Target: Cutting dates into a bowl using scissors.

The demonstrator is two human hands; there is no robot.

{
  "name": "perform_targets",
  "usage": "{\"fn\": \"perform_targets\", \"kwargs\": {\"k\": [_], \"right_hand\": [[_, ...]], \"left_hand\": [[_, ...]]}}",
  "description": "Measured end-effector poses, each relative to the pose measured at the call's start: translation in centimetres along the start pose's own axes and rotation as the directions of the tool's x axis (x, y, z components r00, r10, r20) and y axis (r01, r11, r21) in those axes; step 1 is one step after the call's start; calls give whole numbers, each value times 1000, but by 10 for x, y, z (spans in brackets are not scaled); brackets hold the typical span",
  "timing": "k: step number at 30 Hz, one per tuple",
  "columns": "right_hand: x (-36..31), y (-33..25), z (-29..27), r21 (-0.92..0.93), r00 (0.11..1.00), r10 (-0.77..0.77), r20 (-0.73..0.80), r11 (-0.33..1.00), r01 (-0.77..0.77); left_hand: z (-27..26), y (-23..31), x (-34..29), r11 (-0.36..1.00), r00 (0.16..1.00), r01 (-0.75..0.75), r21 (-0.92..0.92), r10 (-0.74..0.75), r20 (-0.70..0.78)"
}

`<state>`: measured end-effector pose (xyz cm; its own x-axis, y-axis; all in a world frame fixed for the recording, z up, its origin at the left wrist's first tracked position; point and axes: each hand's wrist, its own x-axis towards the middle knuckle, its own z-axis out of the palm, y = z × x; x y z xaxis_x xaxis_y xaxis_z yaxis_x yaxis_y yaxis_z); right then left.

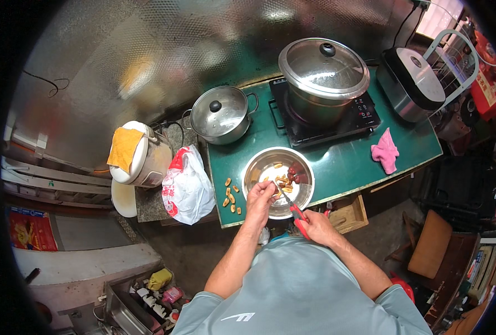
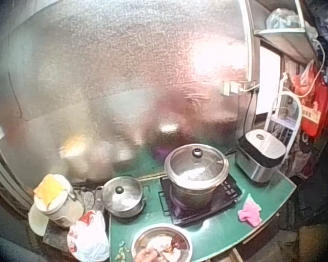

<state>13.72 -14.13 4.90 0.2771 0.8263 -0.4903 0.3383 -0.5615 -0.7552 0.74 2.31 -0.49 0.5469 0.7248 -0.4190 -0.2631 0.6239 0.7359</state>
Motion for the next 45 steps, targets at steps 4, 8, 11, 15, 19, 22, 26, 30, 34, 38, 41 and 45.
{"fn": "perform_targets", "kwargs": {"k": [4, 8, 11, 15, 19, 22, 26, 30, 34, 38, 41, 45], "right_hand": [[-6, -17, -6, 97, 996, 66, 54, 993, -71], [-7, -13, -5, 131, 997, 34, 64, 990, -42], [-6, -11, -3, 86, 995, 47, 88, 995, -55], [-3, 2, 4, 52, 999, 6, 39, 999, -8], [-4, -3, 3, 53, 1000, -6, 25, 999, 5], [-4, -2, 3, 44, 1000, 7, 28, 999, -8], [-6, -7, 0, 51, 999, 22, 29, 998, -23], [-6, -7, 0, 59, 999, 22, 32, 998, -24], [-4, -6, -1, -9, 1000, -4, 13, 1000, 4], [-5, -12, -7, -63, 999, -38, -4, 997, 37], [-4, -15, -12, -121, 1000, -17, 13, 993, 18], [-2, -11, -13, -162, 1000, -16, 10, 987, 17]], "left_hand": [[0, 2, -2, 1000, 1000, 22, -21, -22, -14], [6, 7, -5, 1000, 999, 6, -29, -7, -36], [6, 8, -6, 1000, 999, 14, -13, -15, -42], [11, 10, -8, 999, 998, 13, 29, -11, -69], [15, 11, -10, 996, 995, 14, 85, -5, -97], [16, 10, -11, 995, 996, 13, 97, -5, -87], [18, 11, -11, 995, 998, 2, 101, 5, -69], [19, 11, -9, 994, 997, -1, 112, 9, -74], [16, 10, -7, 990, 996, -22, 138, 34, -85], [12, 13, -5, 986, 996, -29, 165, 42, -76], [9, 14, -2, 980, 997, -29, 198, 42, -62], [8, 16, -2, 976, 997, -15, 217, 30, -65]]}}
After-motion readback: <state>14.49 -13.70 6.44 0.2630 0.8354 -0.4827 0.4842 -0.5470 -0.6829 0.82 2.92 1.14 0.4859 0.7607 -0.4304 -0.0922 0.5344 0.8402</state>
